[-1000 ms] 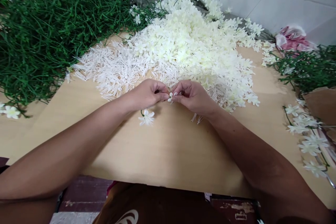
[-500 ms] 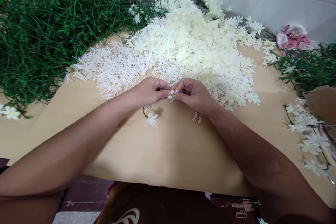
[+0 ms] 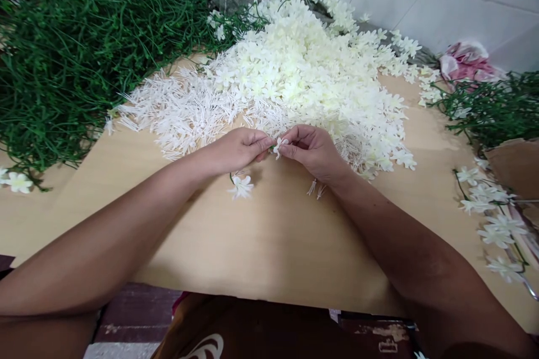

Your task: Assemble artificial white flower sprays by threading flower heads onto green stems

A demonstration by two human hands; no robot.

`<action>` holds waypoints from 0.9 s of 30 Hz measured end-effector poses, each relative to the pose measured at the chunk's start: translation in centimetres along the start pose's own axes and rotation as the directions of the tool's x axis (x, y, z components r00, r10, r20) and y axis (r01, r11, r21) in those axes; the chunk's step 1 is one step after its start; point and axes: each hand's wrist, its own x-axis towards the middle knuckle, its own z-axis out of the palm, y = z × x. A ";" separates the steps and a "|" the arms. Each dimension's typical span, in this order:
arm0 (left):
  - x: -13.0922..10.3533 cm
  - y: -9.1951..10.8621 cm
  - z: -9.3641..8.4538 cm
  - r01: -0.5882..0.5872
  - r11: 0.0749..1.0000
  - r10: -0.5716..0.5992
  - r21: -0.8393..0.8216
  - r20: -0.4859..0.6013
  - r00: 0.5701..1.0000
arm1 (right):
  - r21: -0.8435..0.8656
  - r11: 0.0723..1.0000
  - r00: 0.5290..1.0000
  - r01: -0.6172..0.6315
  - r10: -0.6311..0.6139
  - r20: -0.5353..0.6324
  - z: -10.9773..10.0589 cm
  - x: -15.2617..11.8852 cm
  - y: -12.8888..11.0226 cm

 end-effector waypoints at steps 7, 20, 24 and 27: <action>0.0 0.8 0.5 0.044 0.991 -0.049 -0.125 -0.042 0.998 | 0.166 0.986 0.999 -0.032 0.031 0.008 0.2 0.0 0.1; 0.1 0.5 0.9 0.007 0.956 -0.019 -0.295 -0.038 0.999 | 0.343 0.938 0.998 -0.059 0.044 0.052 0.3 -0.1 0.2; 0.0 0.7 0.9 0.021 0.958 -0.038 -0.285 -0.053 0.998 | 0.328 0.942 0.998 -0.066 0.060 0.027 0.3 -0.1 0.1; 0.1 0.8 0.9 0.028 0.960 -0.046 -0.279 -0.058 0.997 | 0.295 0.953 0.998 -0.065 0.067 0.003 0.3 -0.2 0.0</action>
